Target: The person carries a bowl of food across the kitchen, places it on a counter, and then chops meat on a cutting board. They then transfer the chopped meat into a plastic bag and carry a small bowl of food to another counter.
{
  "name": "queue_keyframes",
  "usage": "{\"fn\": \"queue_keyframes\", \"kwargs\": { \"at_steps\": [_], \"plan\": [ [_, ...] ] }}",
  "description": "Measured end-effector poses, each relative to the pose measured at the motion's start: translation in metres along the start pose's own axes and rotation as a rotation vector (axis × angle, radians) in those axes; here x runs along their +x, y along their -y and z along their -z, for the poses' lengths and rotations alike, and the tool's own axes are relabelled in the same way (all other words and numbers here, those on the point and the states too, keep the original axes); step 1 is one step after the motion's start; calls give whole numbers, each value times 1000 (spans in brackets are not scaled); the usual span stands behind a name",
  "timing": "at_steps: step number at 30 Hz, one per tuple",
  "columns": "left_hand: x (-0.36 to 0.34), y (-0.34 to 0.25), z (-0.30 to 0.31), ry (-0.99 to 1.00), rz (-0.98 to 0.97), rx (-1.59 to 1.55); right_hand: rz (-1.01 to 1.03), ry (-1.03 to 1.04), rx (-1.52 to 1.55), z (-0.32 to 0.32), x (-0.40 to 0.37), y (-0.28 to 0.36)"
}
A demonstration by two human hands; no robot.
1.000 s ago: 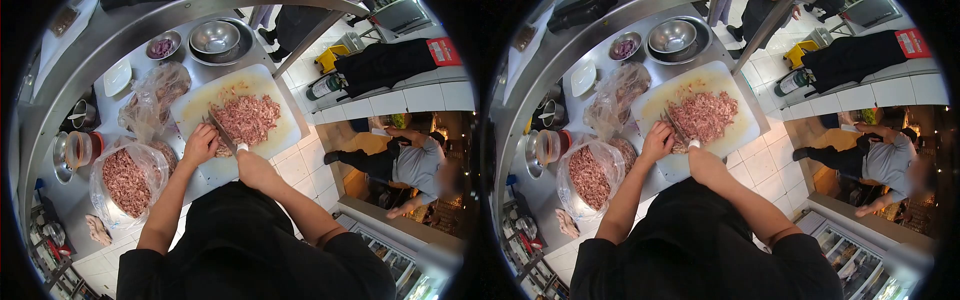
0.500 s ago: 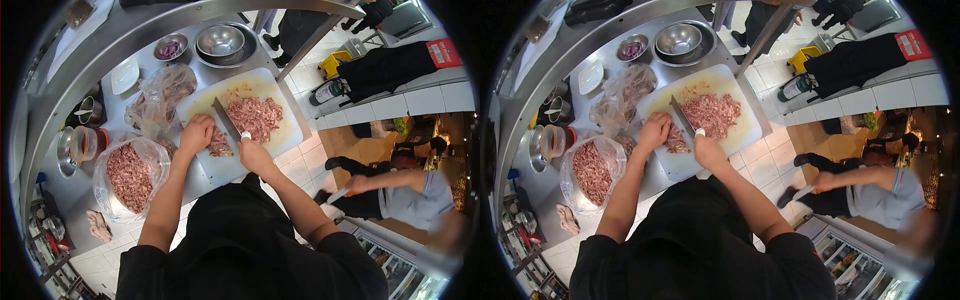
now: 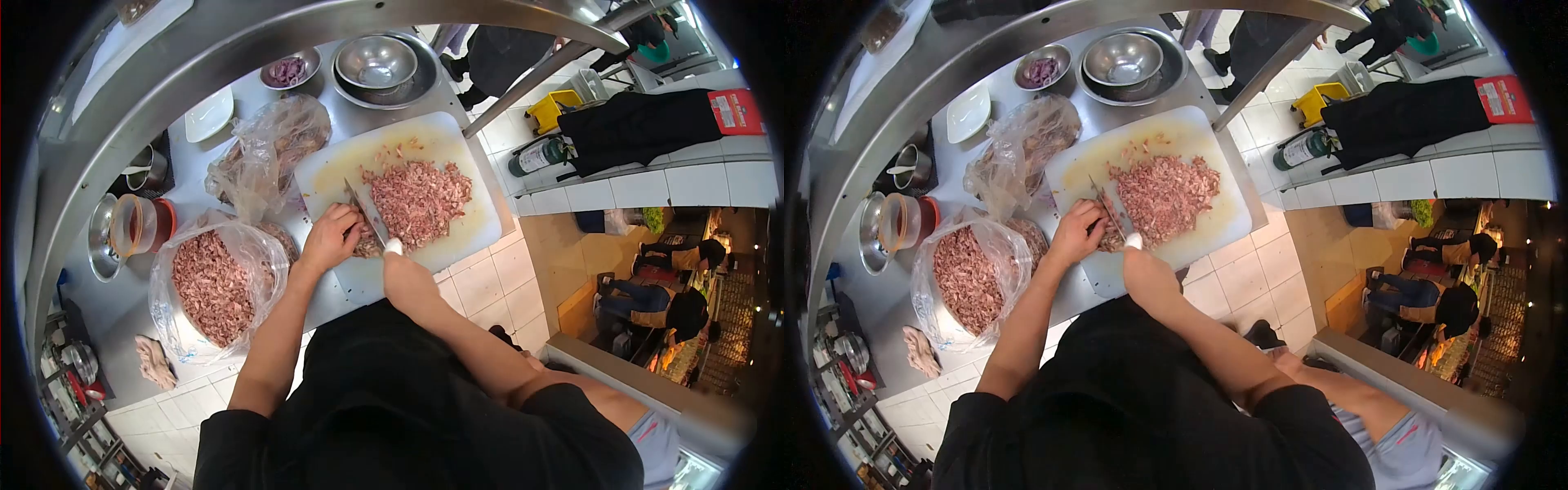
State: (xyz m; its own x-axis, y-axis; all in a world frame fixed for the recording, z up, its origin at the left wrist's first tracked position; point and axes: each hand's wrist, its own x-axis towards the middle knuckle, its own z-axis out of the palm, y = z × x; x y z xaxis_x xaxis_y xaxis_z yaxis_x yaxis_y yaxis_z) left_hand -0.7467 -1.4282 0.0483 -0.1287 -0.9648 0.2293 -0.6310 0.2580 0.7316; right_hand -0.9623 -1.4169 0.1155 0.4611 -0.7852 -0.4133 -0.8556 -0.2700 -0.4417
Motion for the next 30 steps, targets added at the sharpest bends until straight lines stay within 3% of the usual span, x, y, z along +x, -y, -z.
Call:
{"fn": "queue_keyframes", "kwargs": {
  "at_steps": [2, 5, 9, 14, 16, 23, 26, 30],
  "plan": [
    [-3, -1, -1, 14, 21, 4, 64, -57, -29, -20, 21, -6],
    [1, -5, 1, -22, -28, 6, 81, -58, 20, 3, 39, -8],
    [-6, -4, -3, -56, -49, 64, 78, 19, 30, 37, -1, 4],
    [-14, 4, -7, 14, -7, 119, -1, 12, 41, -23, 25, -5],
    [-11, 0, 0, 4, -21, 59, -18, 20, 66, -8, 46, 0],
    [-21, -14, 13, 7, -55, 123, 29, 105, -5, 43, -5, 20],
    [-25, -8, 9, 27, -20, 129, 26, 69, -3, 2, 6, 15],
    [-30, -13, 11, 39, 17, 94, 40, 40, -1, 5, 35, 21]
  ]
}}
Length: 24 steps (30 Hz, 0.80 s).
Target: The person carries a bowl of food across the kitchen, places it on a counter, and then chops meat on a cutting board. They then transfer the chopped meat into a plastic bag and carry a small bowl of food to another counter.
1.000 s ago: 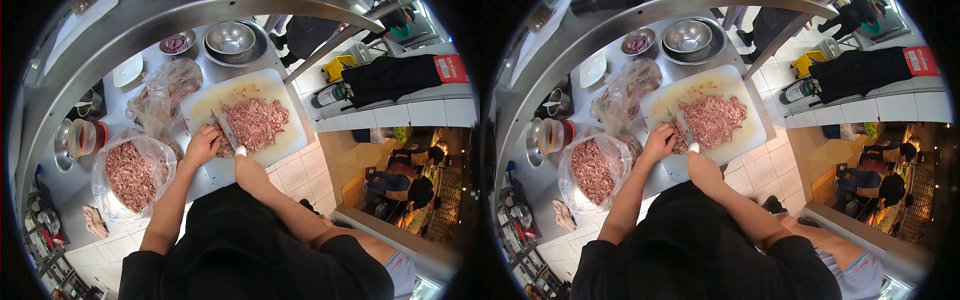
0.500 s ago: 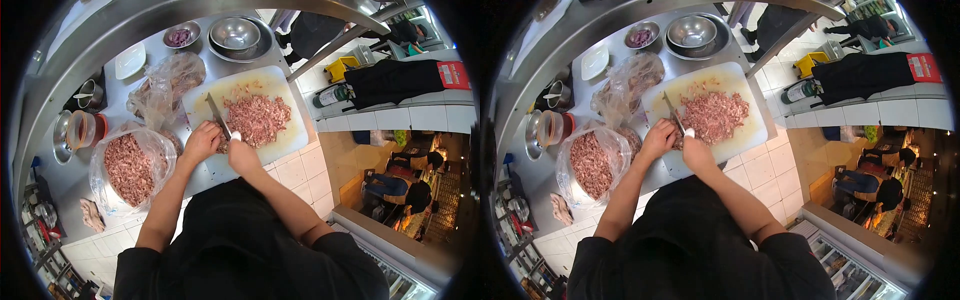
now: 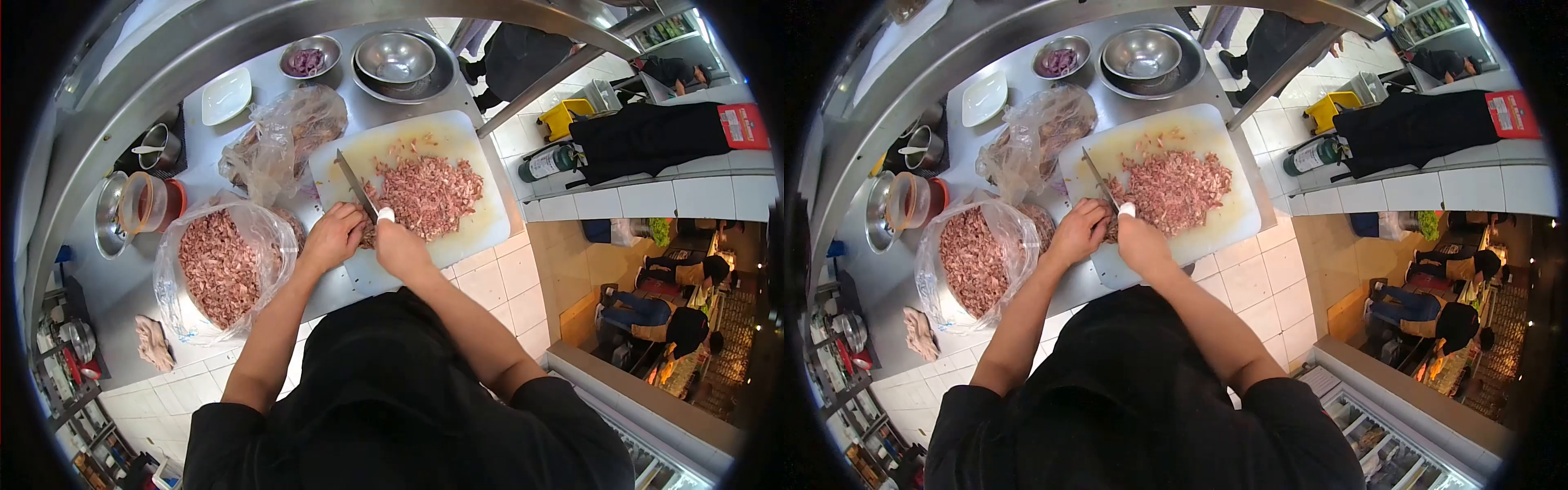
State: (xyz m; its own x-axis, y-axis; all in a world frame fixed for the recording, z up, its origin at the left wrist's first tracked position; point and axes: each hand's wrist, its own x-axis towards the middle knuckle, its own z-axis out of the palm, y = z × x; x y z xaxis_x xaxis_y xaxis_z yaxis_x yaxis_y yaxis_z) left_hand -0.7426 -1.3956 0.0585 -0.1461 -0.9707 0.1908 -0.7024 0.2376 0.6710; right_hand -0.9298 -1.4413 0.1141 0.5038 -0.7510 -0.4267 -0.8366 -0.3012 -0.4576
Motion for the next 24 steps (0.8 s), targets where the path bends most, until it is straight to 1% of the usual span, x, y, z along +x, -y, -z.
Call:
{"fn": "queue_keyframes", "kwargs": {
  "at_steps": [2, 3, 5, 6, 8, 9, 10, 11, 12, 13, 16, 19, 22, 24],
  "plan": [
    [6, 1, 4, -41, -5, -27, 75, -23, 1, 20, 1, -5],
    [4, 1, 4, -60, -28, -18, 71, -17, 3, 28, -9, -3],
    [-1, 1, -1, -80, -38, -18, 63, 58, -12, 38, -30, 1],
    [0, 3, -2, -64, -16, -22, 63, 68, -15, 27, -31, 1],
    [-1, 8, -1, -48, 14, -28, 20, -14, -26, -11, -25, -2],
    [-2, 8, -1, -39, 13, -26, 21, -7, -31, -24, -17, -8],
    [-3, 6, -1, -28, 6, -23, 32, -44, -6, -33, -3, -15],
    [-2, 6, -2, -36, 2, -20, 49, -90, 19, -33, 11, -18],
    [-5, 5, -4, -56, 7, -42, 54, -31, 15, -12, 12, -10],
    [-4, 6, -3, -76, 7, -59, 57, -42, 16, 3, 5, -4],
    [-8, 4, -1, -115, 0, -46, 96, 38, -36, 30, -21, 9],
    [-10, 6, -3, -83, 41, -43, 50, 16, -2, 2, -30, 4],
    [-11, 8, -2, -45, 40, -27, 57, 23, -70, -22, 5, -4],
    [-15, 4, 0, -52, 33, -33, 88, 19, -49, -3, 9, -2]
  ]
}}
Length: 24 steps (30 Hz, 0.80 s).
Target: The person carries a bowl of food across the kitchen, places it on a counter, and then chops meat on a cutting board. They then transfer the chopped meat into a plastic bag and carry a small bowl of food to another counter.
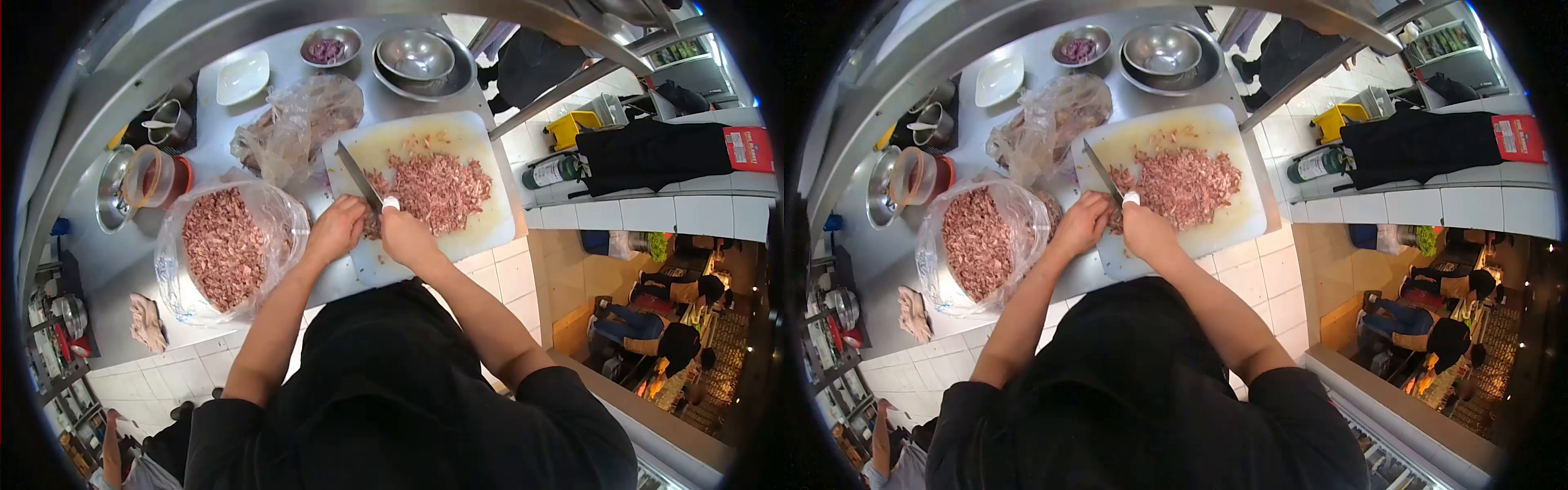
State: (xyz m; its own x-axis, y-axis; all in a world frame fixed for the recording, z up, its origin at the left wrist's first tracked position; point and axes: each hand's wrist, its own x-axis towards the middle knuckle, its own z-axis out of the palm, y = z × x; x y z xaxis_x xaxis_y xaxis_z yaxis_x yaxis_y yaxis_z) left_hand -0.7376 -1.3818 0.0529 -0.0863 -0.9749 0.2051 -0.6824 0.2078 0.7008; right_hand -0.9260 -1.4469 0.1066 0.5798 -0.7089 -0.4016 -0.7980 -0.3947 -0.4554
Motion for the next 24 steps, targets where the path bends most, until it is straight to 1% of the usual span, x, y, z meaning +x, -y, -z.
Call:
{"fn": "queue_keyframes", "kwargs": {
  "at_steps": [2, 5, 7, 8, 9, 11, 12, 14, 16, 18, 21, 22, 24],
  "plan": [
    [2, 0, 2, -30, -30, 5, 32, 24, 17, 26, -5, 5],
    [-2, 5, -4, -6, 17, 27, 14, 68, 15, 27, -30, 13],
    [-1, 9, -5, -15, 19, 26, -22, 40, 25, -8, -13, 7],
    [-3, 7, -6, -20, 23, 26, -59, 13, 39, -15, -11, 10],
    [-3, 7, -6, -24, 24, 29, -54, 13, 37, -13, -4, 6],
    [-4, 5, -4, -41, 39, -38, 18, -16, 70, -2, 10, 0],
    [0, -2, 3, -43, 27, -33, 5, 22, 18, 10, 10, 4],
    [-4, -16, 10, -115, 20, 12, 18, 28, 3, 27, -2, 7],
    [-7, -15, 7, -95, 15, 11, 32, 46, -11, 39, -20, 13],
    [-12, -8, 4, -76, 13, 18, 32, 131, -51, 44, -37, 21],
    [-11, 1, -2, -56, 52, 23, 13, 114, -66, -2, -27, 10],
    [-11, 2, -3, -46, 51, 12, 14, 118, -69, -9, -20, 3],
    [-13, 1, -2, -41, 48, 9, 33, 61, -26, -5, -4, 3]
  ]
}}
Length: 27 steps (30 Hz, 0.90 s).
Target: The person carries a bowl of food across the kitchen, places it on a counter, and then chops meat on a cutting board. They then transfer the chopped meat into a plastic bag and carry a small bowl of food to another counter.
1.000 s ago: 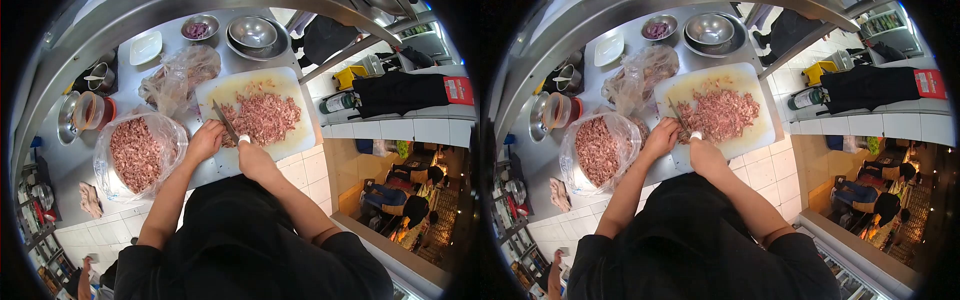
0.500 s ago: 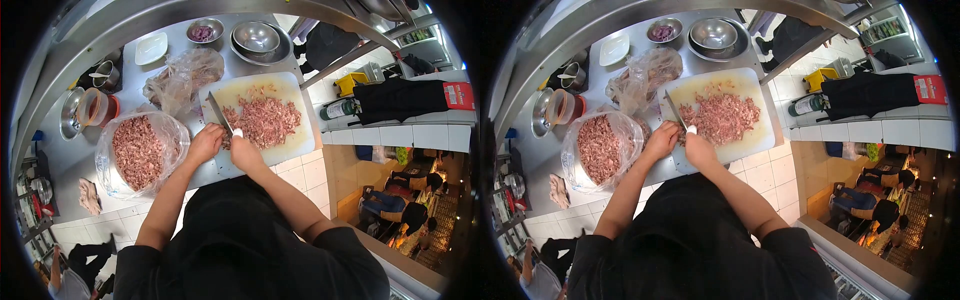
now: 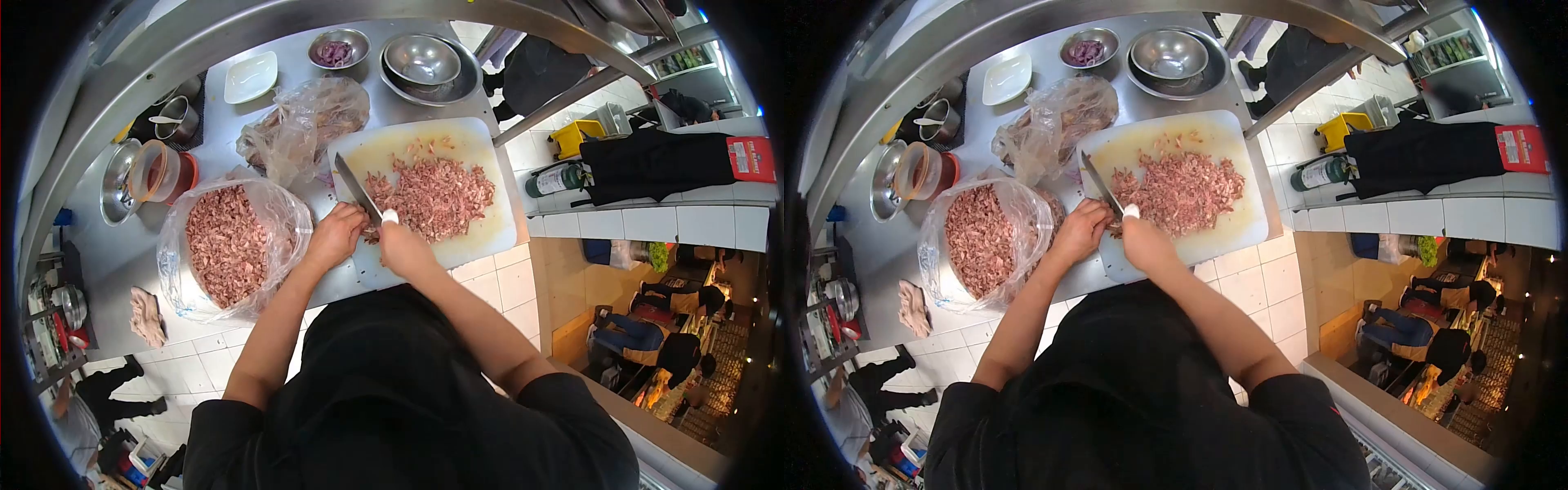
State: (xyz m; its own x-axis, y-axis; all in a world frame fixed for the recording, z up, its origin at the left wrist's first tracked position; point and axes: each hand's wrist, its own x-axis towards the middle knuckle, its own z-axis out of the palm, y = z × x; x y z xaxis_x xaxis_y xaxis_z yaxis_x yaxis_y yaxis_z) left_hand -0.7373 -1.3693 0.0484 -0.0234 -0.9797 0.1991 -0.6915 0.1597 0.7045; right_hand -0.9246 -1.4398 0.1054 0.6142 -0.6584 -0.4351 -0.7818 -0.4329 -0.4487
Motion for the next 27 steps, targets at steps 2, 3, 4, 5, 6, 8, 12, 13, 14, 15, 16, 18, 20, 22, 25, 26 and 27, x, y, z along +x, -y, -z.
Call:
{"fn": "queue_keyframes", "kwargs": {
  "at_steps": [2, 3, 4, 5, 6, 8, 12, 13, 14, 15, 16, 18, 20, 22, 25, 26, 27],
  "plan": [
    [1, -3, 0, -30, 9, 21, 23, 5, 9, 18, -4, 0],
    [3, -4, 0, -34, 5, 24, 52, 19, 13, 27, -5, 1],
    [1, -5, -1, -27, 18, 28, 50, 20, 16, 22, -11, 3],
    [0, -6, -2, -22, 32, 30, 20, -12, 29, 14, -20, 4],
    [-1, -5, -4, -24, 34, 26, -9, -43, 38, 8, -23, 4],
    [-3, -4, -6, -60, 32, 2, -17, -66, 64, -14, -9, -5],
    [-6, -11, 3, -11, 64, -45, 16, -59, 87, 8, 1, -10],
    [-10, -18, 8, -21, 47, 31, 48, -72, 48, 18, 3, -11],
    [-15, -26, 11, -26, 36, 102, 26, -65, 74, 21, -1, -11],
    [-20, -31, 10, -25, 37, 98, 23, -63, 73, 24, -8, -11],
    [-25, -35, 8, -11, 72, 107, 21, -48, 47, 27, -14, -12],
    [-27, -36, 4, 1, 109, 118, 23, -33, 21, 33, -25, -9],
    [-24, -33, -5, -6, 131, 67, 30, -3, 8, 36, -37, -5],
    [-20, -35, -13, -6, 133, 76, -8, 39, -8, 46, -52, 6],
    [-17, -34, -20, 14, 142, 98, -80, 65, -5, 32, -62, 13],
    [-17, -34, -21, 33, 149, 106, -118, 49, 11, 23, -61, 13],
    [-16, -32, -20, 34, 149, 105, -119, 50, 10, 9, -51, 7]
  ]
}}
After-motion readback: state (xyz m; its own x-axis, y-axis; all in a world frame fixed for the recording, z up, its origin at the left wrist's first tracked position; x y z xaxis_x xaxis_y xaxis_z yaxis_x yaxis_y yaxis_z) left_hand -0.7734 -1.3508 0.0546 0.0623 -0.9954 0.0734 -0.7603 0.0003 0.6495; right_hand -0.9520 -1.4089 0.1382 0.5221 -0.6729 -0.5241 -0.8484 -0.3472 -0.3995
